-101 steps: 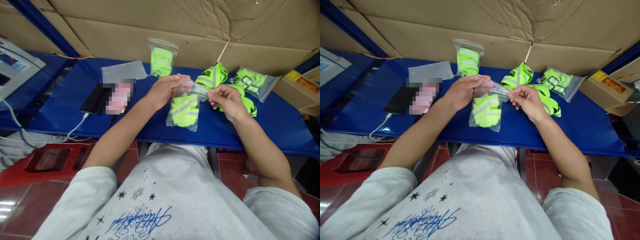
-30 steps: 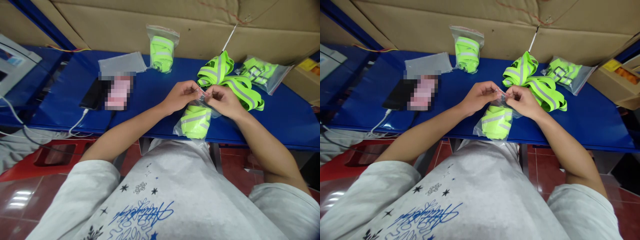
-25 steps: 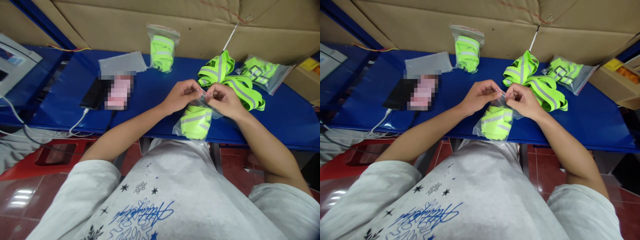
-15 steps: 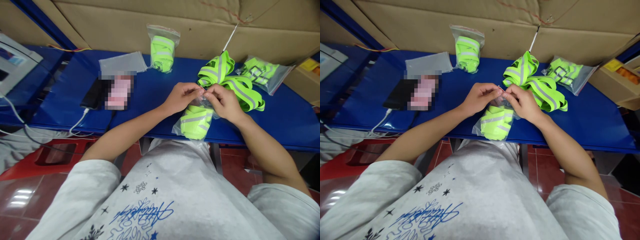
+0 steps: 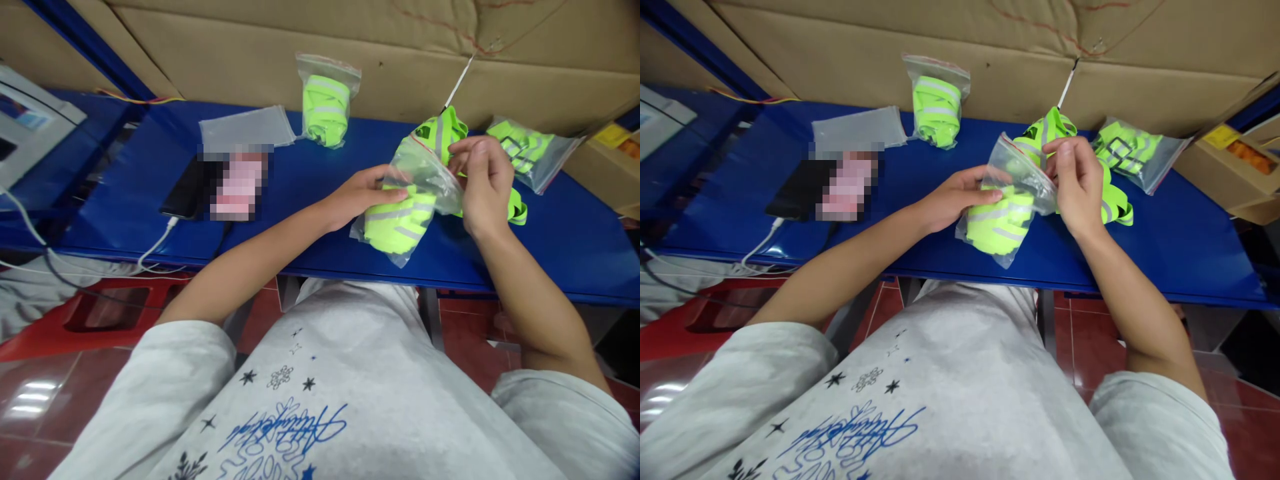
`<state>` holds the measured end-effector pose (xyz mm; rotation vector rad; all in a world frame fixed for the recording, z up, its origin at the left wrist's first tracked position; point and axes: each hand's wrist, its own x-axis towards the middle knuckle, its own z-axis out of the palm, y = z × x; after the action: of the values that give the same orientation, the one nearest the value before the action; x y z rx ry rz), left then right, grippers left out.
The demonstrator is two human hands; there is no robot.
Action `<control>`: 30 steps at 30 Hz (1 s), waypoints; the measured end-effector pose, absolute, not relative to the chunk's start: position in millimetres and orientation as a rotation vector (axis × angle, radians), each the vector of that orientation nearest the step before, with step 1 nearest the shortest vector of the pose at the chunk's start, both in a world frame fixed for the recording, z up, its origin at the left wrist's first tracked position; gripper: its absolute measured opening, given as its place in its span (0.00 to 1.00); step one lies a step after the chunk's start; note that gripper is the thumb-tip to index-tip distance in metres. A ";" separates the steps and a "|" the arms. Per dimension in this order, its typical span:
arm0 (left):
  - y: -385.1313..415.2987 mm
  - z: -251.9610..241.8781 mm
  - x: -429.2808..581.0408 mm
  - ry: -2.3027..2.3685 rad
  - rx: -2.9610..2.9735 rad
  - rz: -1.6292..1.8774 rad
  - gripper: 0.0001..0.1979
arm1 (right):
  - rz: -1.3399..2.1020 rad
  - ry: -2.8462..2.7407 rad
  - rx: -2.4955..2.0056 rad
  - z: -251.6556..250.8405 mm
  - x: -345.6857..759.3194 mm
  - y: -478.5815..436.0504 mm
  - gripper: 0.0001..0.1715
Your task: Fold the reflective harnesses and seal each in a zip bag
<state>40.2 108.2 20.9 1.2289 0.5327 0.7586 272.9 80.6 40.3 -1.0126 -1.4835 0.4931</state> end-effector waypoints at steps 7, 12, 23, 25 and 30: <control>120.3 16.5 36.4 0.541 1.184 0.978 0.27 | 0.917 -1.549 -1.006 34.7 272.6 79.2 0.36; 120.0 16.4 37.0 0.521 1.191 0.941 0.27 | 0.830 -1.554 -1.039 35.5 271.2 78.5 0.28; 118.5 20.9 35.0 0.591 1.114 0.981 0.27 | 1.028 -1.613 -1.093 28.7 270.8 79.8 0.35; 120.1 22.0 32.6 0.643 1.094 1.027 0.21 | 1.087 -1.660 -1.086 26.6 270.5 79.4 0.36; 141.0 19.2 28.3 0.686 1.216 1.236 0.11 | 1.099 -1.793 -1.143 18.0 271.6 80.5 0.46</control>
<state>28.3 141.0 19.2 1.2159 0.6859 1.2359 271.6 80.5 18.0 -1.1434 -1.7930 1.0994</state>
